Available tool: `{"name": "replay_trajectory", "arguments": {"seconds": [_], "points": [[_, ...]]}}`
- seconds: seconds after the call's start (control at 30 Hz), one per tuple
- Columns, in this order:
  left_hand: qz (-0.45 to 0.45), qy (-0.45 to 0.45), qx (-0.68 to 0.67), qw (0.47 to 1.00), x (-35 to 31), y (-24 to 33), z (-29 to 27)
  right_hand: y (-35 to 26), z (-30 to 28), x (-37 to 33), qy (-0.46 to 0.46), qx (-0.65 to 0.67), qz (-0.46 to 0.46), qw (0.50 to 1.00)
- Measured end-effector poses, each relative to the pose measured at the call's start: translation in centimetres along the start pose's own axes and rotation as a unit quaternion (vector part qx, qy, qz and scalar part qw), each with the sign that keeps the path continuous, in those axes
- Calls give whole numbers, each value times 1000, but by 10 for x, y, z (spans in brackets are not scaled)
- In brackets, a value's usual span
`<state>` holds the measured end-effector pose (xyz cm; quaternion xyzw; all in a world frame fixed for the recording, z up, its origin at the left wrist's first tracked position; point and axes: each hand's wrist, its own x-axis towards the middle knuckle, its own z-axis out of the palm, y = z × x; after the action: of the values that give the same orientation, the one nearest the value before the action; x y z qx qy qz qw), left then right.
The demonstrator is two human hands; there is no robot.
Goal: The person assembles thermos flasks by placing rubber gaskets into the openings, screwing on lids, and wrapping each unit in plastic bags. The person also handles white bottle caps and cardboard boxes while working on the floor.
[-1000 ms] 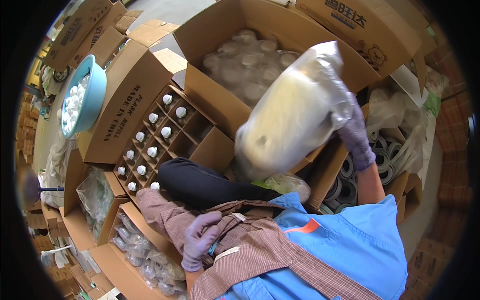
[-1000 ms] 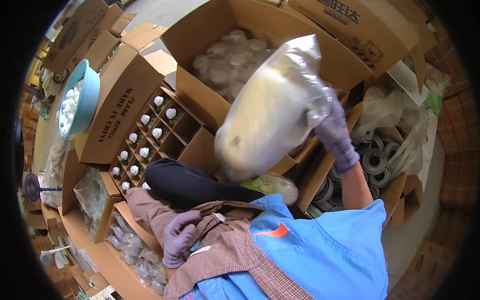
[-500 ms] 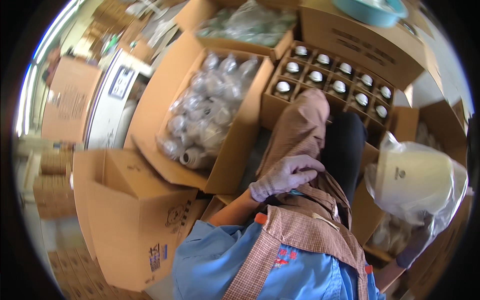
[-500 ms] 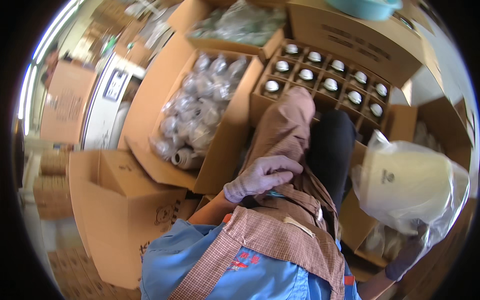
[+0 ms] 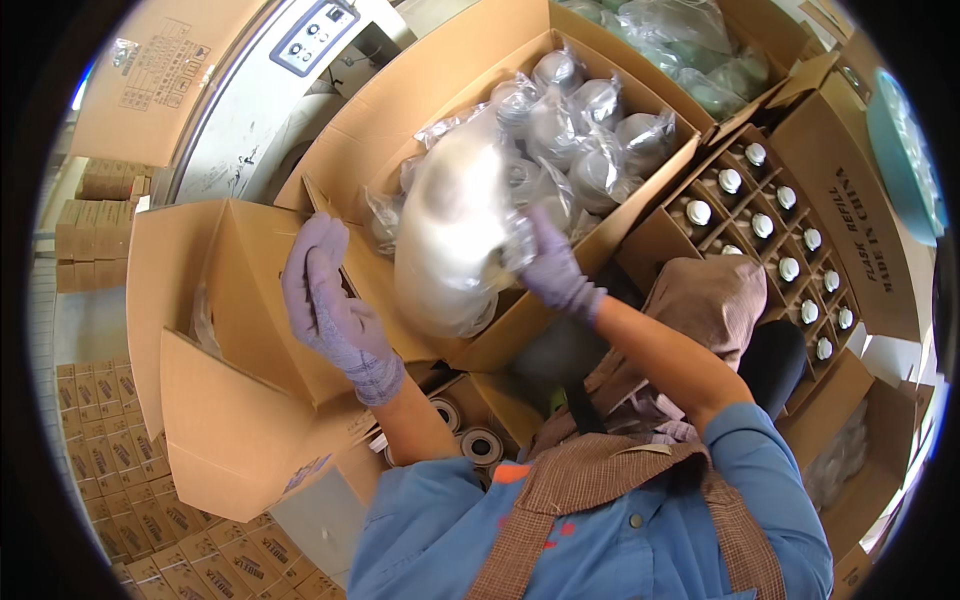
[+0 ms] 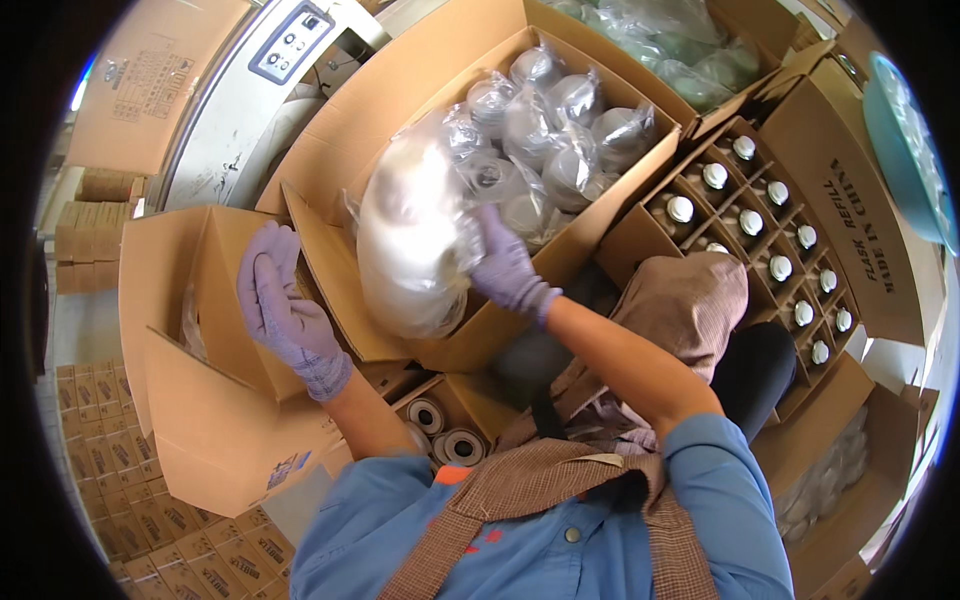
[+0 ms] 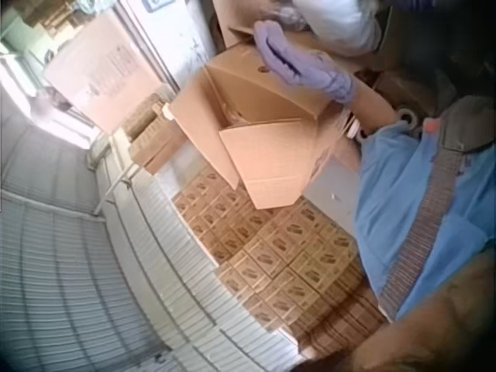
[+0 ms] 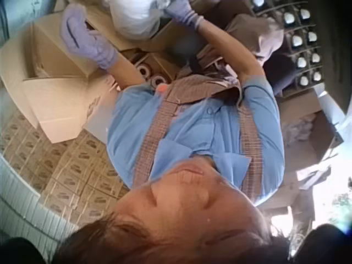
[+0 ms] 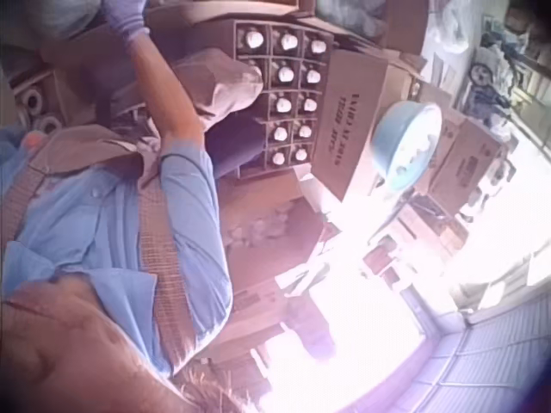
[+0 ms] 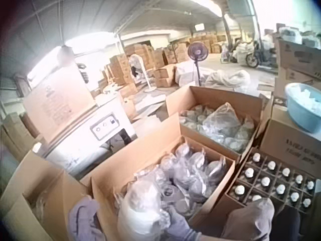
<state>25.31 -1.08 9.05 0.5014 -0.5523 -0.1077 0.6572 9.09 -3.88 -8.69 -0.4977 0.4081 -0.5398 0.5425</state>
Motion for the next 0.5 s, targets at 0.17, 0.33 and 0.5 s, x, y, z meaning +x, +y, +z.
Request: {"name": "replay_trajectory", "arguments": {"seconds": [0.17, 0.33, 0.5], "points": [[-76, -72, 152, 983, 9, -71, -10, 91, 32, 4, -269, -230, 37, 935], [-336, -239, 305, 858, 6, -127, -6, 132, 54, 0, -509, -355, 52, 783], [-234, -308, 431, 815, -14, -107, 42, 180, 59, 2, -577, -401, 201, 682]]}}
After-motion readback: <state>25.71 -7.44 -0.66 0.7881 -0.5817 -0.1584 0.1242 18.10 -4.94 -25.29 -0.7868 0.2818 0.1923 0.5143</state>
